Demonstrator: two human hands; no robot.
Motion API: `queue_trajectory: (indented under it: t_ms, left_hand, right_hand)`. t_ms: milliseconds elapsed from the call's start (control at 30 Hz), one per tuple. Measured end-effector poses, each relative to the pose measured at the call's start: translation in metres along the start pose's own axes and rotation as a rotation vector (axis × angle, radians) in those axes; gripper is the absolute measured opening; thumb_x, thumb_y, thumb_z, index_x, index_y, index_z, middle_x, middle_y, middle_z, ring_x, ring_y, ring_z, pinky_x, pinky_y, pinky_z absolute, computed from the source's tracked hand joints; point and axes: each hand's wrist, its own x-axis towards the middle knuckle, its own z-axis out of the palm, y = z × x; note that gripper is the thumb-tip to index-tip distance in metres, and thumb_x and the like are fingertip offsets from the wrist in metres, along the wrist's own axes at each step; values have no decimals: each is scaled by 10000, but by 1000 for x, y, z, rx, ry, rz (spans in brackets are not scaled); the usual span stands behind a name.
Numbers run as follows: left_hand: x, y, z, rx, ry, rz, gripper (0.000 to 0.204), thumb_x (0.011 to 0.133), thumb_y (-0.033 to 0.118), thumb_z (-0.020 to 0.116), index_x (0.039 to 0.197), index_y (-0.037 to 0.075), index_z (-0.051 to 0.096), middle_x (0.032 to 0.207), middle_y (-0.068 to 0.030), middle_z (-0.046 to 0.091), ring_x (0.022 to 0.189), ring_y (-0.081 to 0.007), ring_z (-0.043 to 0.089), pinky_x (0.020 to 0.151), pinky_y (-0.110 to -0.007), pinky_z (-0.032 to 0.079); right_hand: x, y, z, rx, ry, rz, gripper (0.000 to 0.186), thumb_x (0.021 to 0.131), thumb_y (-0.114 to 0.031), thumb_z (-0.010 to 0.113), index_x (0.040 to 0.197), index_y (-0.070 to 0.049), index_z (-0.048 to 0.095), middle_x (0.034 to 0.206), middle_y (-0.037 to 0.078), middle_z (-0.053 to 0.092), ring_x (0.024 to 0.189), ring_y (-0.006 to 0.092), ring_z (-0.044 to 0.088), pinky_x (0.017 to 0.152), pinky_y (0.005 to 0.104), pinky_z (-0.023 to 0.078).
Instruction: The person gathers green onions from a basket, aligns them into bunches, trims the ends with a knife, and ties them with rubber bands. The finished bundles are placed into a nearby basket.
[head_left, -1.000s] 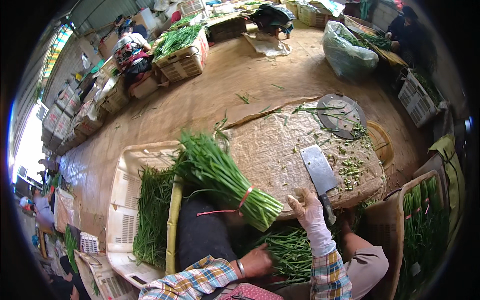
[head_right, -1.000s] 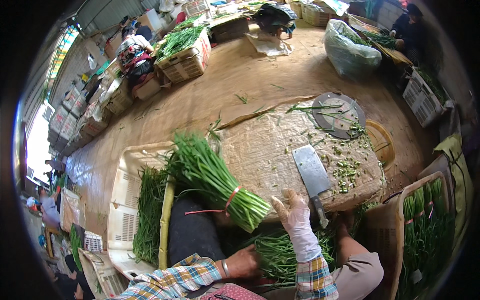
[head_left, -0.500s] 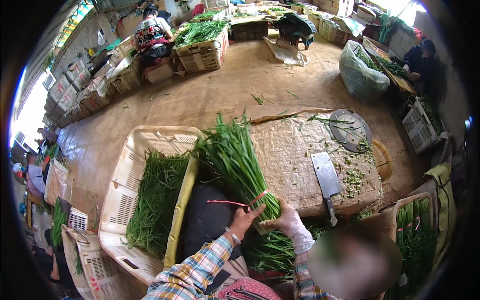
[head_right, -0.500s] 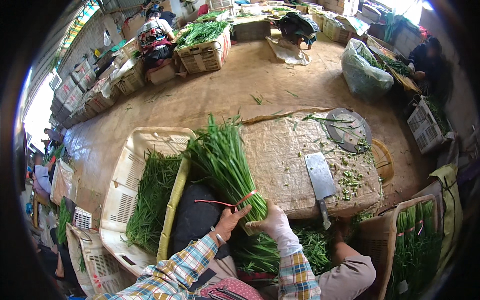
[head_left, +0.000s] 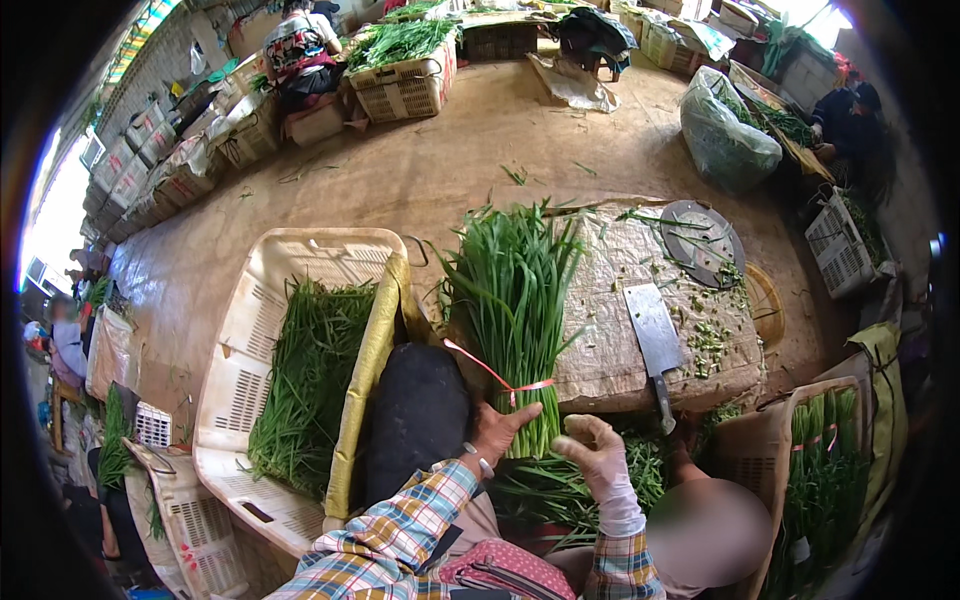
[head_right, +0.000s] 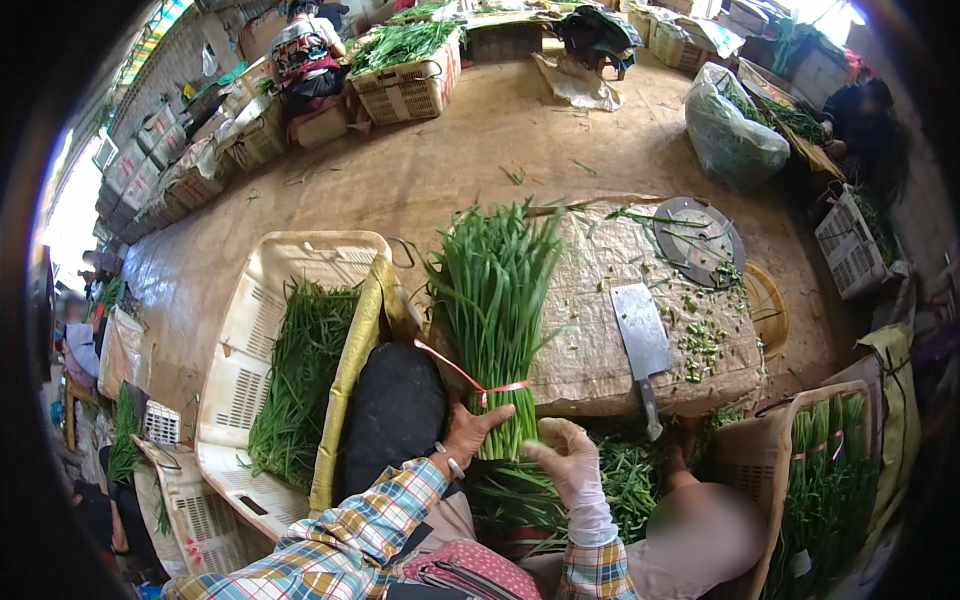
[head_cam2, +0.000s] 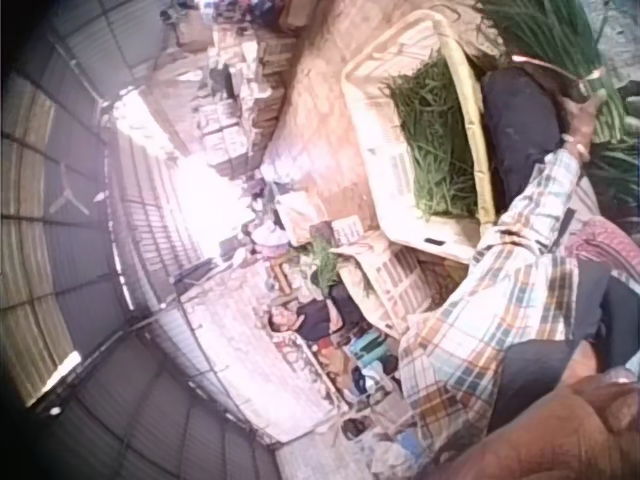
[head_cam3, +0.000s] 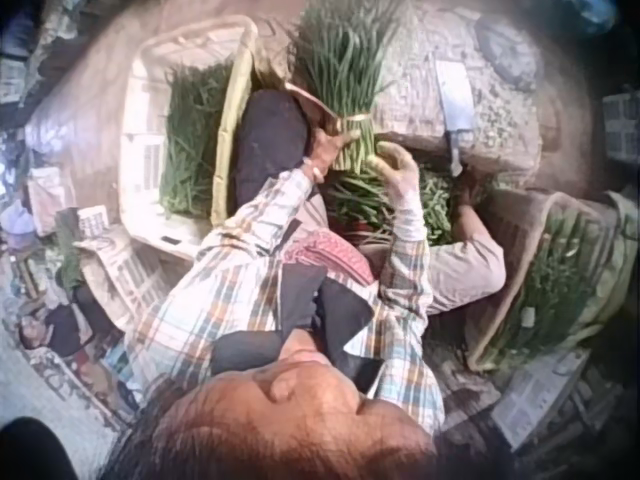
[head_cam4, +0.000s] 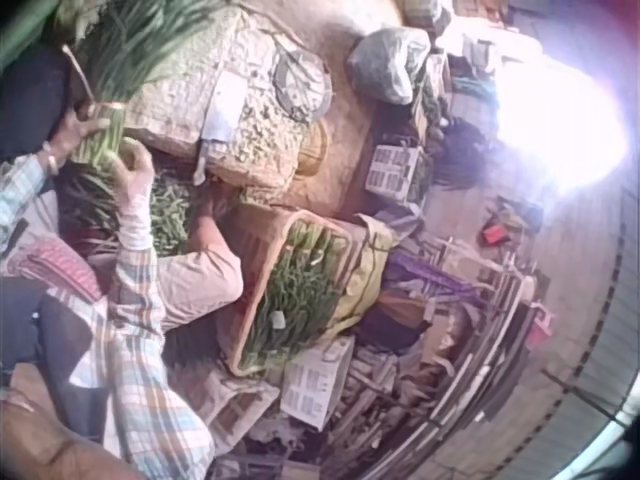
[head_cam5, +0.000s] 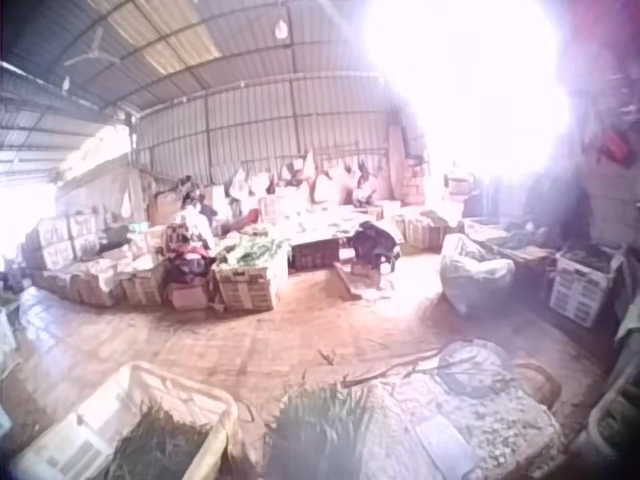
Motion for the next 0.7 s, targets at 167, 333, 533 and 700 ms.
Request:
queue_trajectory:
  t_ms: [167, 333, 533, 700]
  left_hand:
    - [-3, 6, 3, -91, -97, -140, 667, 704, 264, 836, 1204, -29, 505, 1114, -95, 609, 971, -169, 599, 850, -313, 500]
    - [-10, 10, 6, -22, -68, 15, 656, 692, 246, 846, 1197, -16, 518, 1086, -80, 621, 956, -163, 602, 844, -298, 499]
    - [-4, -3, 5, -15, -58, -32, 621, 681, 210, 844, 1175, -10, 539, 1074, -82, 627, 947, -168, 607, 844, -302, 503]
    - [-5, -1, 10, 89, 50, 31, 664, 657, 220, 852, 1188, -13, 527, 1102, -91, 613, 974, -182, 596, 860, -311, 492]
  right_hand:
    - [23, 22, 14, 114, 74, 25, 81, 800, -30, 699, 857, 14, 662, 762, 17, 651, 678, 66, 575, 634, 204, 465]
    - [32, 33, 16, 42, 128, 78, 106, 802, -91, 703, 802, 6, 661, 674, 5, 635, 580, 58, 536, 546, 223, 441]
    - [41, 32, 12, -290, 116, 57, 151, 782, -135, 709, 746, -9, 634, 623, 15, 610, 543, 59, 514, 511, 244, 430]
    - [38, 13, 12, -22, 65, 153, 128, 785, -99, 687, 734, -6, 614, 643, -17, 572, 544, 50, 476, 490, 207, 387]
